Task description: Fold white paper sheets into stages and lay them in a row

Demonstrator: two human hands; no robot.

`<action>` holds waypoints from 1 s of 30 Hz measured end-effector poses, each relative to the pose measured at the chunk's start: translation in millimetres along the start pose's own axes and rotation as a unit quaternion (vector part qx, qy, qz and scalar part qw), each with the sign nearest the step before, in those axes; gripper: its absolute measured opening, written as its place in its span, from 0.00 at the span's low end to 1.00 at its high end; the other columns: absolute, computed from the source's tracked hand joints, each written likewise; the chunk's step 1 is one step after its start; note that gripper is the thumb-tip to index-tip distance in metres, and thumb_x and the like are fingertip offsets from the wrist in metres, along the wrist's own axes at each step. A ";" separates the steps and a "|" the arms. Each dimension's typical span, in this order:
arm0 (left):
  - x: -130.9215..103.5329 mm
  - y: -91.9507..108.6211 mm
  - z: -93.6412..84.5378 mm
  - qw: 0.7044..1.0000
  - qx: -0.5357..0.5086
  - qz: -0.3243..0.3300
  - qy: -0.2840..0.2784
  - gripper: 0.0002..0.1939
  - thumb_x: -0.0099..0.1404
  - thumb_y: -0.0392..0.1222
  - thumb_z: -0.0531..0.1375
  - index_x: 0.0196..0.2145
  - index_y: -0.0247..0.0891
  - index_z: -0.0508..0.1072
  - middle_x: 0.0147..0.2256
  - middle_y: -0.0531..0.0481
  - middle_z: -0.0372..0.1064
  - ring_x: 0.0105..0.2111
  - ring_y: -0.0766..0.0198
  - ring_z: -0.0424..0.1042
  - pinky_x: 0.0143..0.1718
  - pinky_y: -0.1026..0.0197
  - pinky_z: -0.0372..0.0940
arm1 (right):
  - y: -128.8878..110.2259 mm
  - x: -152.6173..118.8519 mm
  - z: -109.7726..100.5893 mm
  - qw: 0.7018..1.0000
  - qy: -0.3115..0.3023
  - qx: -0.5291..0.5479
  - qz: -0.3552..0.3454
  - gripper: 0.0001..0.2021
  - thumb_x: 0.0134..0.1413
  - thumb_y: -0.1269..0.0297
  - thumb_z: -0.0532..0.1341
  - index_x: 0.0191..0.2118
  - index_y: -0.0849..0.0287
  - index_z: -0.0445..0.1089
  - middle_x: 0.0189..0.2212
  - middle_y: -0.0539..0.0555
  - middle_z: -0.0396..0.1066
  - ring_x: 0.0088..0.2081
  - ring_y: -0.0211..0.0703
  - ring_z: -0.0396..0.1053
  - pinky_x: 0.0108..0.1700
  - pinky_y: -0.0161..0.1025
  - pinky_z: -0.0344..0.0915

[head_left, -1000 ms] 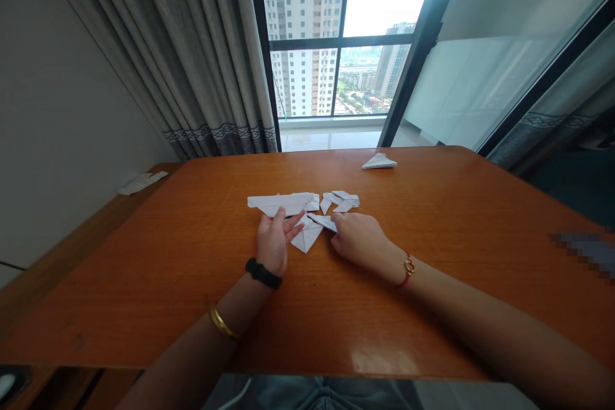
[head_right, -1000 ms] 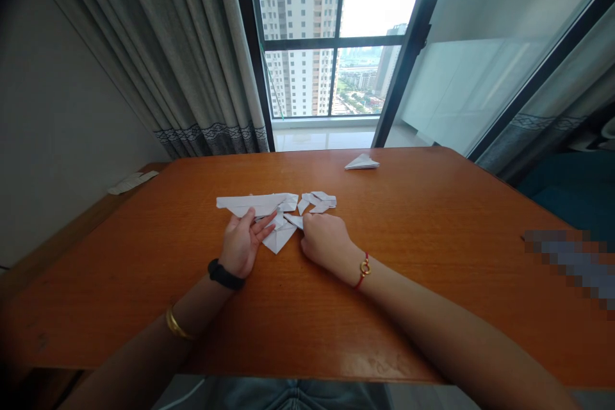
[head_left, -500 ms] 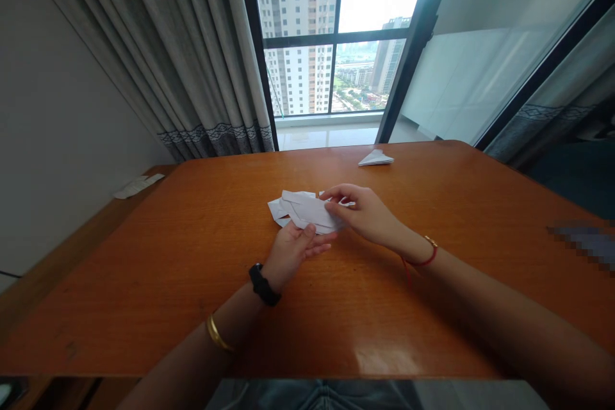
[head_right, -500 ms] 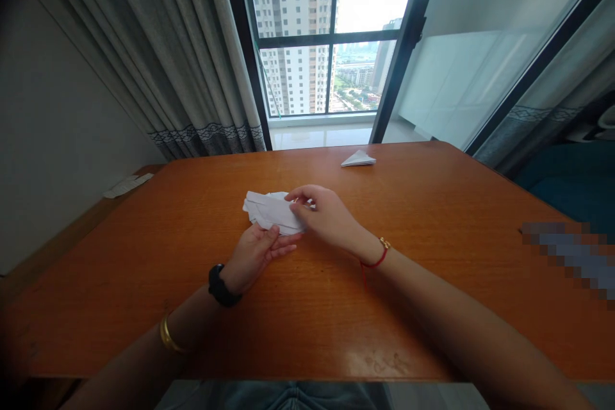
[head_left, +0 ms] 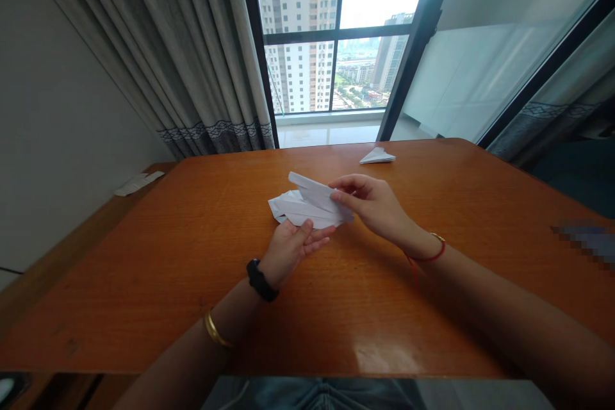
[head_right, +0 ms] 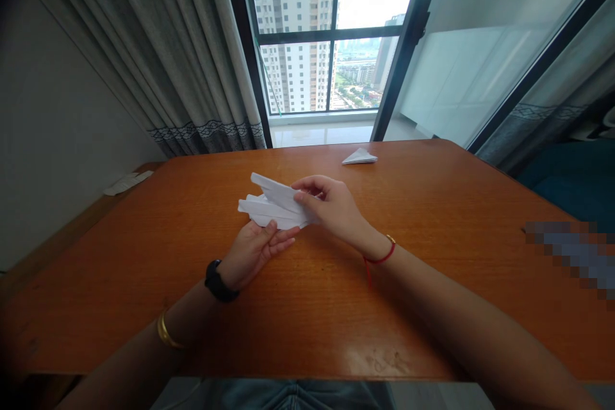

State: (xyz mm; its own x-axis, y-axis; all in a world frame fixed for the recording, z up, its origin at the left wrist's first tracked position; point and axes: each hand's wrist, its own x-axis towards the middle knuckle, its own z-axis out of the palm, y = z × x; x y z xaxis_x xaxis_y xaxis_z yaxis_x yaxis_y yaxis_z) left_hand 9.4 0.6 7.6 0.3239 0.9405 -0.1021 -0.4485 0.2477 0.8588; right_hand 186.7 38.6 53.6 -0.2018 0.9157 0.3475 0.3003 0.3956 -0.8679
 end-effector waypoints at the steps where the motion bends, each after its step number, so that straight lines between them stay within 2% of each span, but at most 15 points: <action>1: -0.2 0.3 0.4 1.000 -0.002 -0.002 -0.003 0.19 0.65 0.41 0.59 0.53 0.38 0.63 0.53 0.41 0.67 0.46 0.58 0.73 0.44 0.61 0.68 | -1.2 0.1 -1.0 1.000 -0.008 0.017 0.011 0.12 0.50 0.61 0.62 0.40 0.61 0.74 0.33 0.54 0.74 0.33 0.41 0.68 0.35 0.39 0.64; 3: -0.4 -0.3 0.7 1.000 -0.006 -0.006 -0.016 0.20 0.64 0.41 0.60 0.53 0.38 0.63 0.53 0.41 0.67 0.46 0.58 0.73 0.45 0.61 0.68 | -2.5 -1.1 -0.1 0.998 -0.046 0.029 0.031 0.13 0.49 0.61 0.63 0.40 0.62 0.74 0.33 0.54 0.74 0.32 0.40 0.68 0.35 0.39 0.65; 5: -0.4 -1.7 0.7 0.999 -0.012 -0.006 -0.031 0.22 0.63 0.43 0.62 0.53 0.39 0.63 0.54 0.41 0.66 0.46 0.57 0.73 0.47 0.59 0.67 | -1.4 -3.7 4.3 0.997 -0.074 -0.012 0.027 0.11 0.50 0.63 0.62 0.39 0.61 0.75 0.32 0.53 0.73 0.32 0.40 0.67 0.35 0.39 0.64; 8: 0.2 -4.1 0.3 0.999 -0.011 -0.001 -0.036 0.25 0.60 0.45 0.64 0.53 0.39 0.63 0.53 0.42 0.67 0.43 0.58 0.74 0.47 0.58 0.67 | 3.3 -7.8 12.8 0.991 -0.069 -0.109 -0.030 0.09 0.52 0.65 0.60 0.38 0.57 0.75 0.35 0.53 0.71 0.36 0.41 0.66 0.40 0.39 0.64; 10: 0.7 -5.4 -0.3 0.999 -0.001 0.002 -0.033 0.25 0.60 0.46 0.64 0.52 0.39 0.63 0.52 0.42 0.68 0.41 0.60 0.75 0.46 0.59 0.67 | 6.1 -9.1 15.5 0.986 -0.060 -0.142 -0.055 0.11 0.53 0.66 0.60 0.43 0.56 0.73 0.39 0.54 0.69 0.39 0.42 0.66 0.42 0.40 0.63; 12: 1.4 -6.8 -1.9 0.999 0.030 0.006 -0.031 0.25 0.60 0.48 0.63 0.51 0.38 0.63 0.49 0.42 0.69 0.39 0.62 0.75 0.45 0.59 0.67 | 7.4 -8.5 13.8 0.981 -0.085 -0.164 -0.056 0.14 0.53 0.65 0.60 0.47 0.57 0.70 0.41 0.55 0.69 0.40 0.43 0.67 0.43 0.40 0.63; 14: 2.5 -8.6 -5.2 0.994 0.105 0.019 -0.015 0.25 0.59 0.50 0.63 0.49 0.37 0.63 0.45 0.43 0.70 0.35 0.64 0.74 0.40 0.59 0.68 | 7.4 -5.9 7.5 0.971 -0.131 -0.192 -0.053 0.13 0.55 0.65 0.60 0.46 0.57 0.69 0.39 0.54 0.71 0.39 0.43 0.68 0.41 0.39 0.63; 16: 4.1 -10.9 -10.2 0.973 0.226 0.043 0.021 0.23 0.57 0.49 0.64 0.46 0.36 0.63 0.41 0.45 0.69 0.31 0.66 0.72 0.34 0.61 0.68 | 7.5 -1.6 -2.1 0.962 -0.139 -0.230 -0.050 0.09 0.57 0.64 0.58 0.43 0.57 0.71 0.38 0.53 0.73 0.37 0.43 0.69 0.39 0.38 0.62; 18: 6.4 -13.4 -16.1 0.935 0.345 0.063 0.050 0.20 0.56 0.46 0.65 0.43 0.36 0.64 0.38 0.48 0.67 0.29 0.68 0.69 0.33 0.62 0.67 | 8.8 3.2 -12.3 0.958 -0.103 -0.265 -0.047 0.09 0.58 0.63 0.57 0.42 0.57 0.71 0.38 0.53 0.74 0.37 0.43 0.69 0.38 0.38 0.62; 20: 9.3 -15.2 -21.9 0.905 0.414 0.080 0.053 0.17 0.56 0.43 0.64 0.41 0.36 0.66 0.37 0.48 0.66 0.33 0.65 0.69 0.37 0.60 0.68 | 11.8 7.2 -20.4 0.956 -0.083 -0.278 -0.047 0.10 0.59 0.63 0.56 0.43 0.57 0.70 0.38 0.53 0.74 0.37 0.44 0.70 0.38 0.37 0.61; 22: 12.1 -15.0 -26.5 0.892 0.437 0.106 0.051 0.16 0.57 0.41 0.63 0.42 0.36 0.66 0.39 0.46 0.66 0.39 0.62 0.70 0.43 0.57 0.67 | 15.6 9.5 -24.2 0.954 -0.102 -0.277 -0.052 0.10 0.59 0.62 0.56 0.44 0.57 0.70 0.37 0.53 0.74 0.36 0.43 0.70 0.37 0.36 0.61; 24: 13.7 -12.0 -29.5 0.882 0.446 0.134 0.069 0.20 0.57 0.40 0.63 0.46 0.37 0.64 0.44 0.44 0.65 0.43 0.61 0.69 0.47 0.55 0.65 | 19.2 9.4 -23.4 0.945 -0.138 -0.289 -0.064 0.10 0.60 0.62 0.55 0.44 0.57 0.69 0.37 0.53 0.74 0.35 0.42 0.70 0.36 0.36 0.61; 27: 12.9 -3.4 -31.0 0.851 0.481 0.175 0.120 0.35 0.53 0.45 0.66 0.55 0.39 0.57 0.52 0.41 0.61 0.45 0.58 0.67 0.46 0.53 0.65 | 23.5 5.3 -15.5 0.920 -0.186 -0.332 -0.093 0.09 0.61 0.64 0.54 0.44 0.56 0.68 0.39 0.54 0.73 0.37 0.43 0.69 0.37 0.37 0.60; 29: 11.1 2.8 -30.7 0.821 0.519 0.203 0.122 0.41 0.52 0.48 0.67 0.59 0.40 0.53 0.54 0.41 0.59 0.46 0.56 0.66 0.47 0.52 0.64 | 25.8 1.0 -8.0 0.905 -0.207 -0.354 -0.110 0.08 0.61 0.66 0.54 0.44 0.56 0.68 0.40 0.55 0.72 0.39 0.44 0.69 0.39 0.37 0.60; 30: 10.1 5.2 -30.3 0.806 0.542 0.211 0.107 0.40 0.53 0.48 0.66 0.60 0.41 0.53 0.53 0.42 0.60 0.46 0.56 0.66 0.48 0.51 0.63 | 26.9 -1.2 -4.3 0.899 -0.219 -0.362 -0.115 0.08 0.61 0.67 0.54 0.43 0.57 0.67 0.40 0.55 0.72 0.39 0.44 0.69 0.39 0.37 0.60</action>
State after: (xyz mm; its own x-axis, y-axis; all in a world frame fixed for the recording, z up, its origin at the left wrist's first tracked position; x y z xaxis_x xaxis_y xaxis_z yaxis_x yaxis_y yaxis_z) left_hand -14.9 18.5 -4.2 0.1308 0.9349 0.3300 0.5487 -0.3455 0.7613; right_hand 199.0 48.4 31.4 -0.6363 0.7508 0.1776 0.6996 0.6585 -0.2774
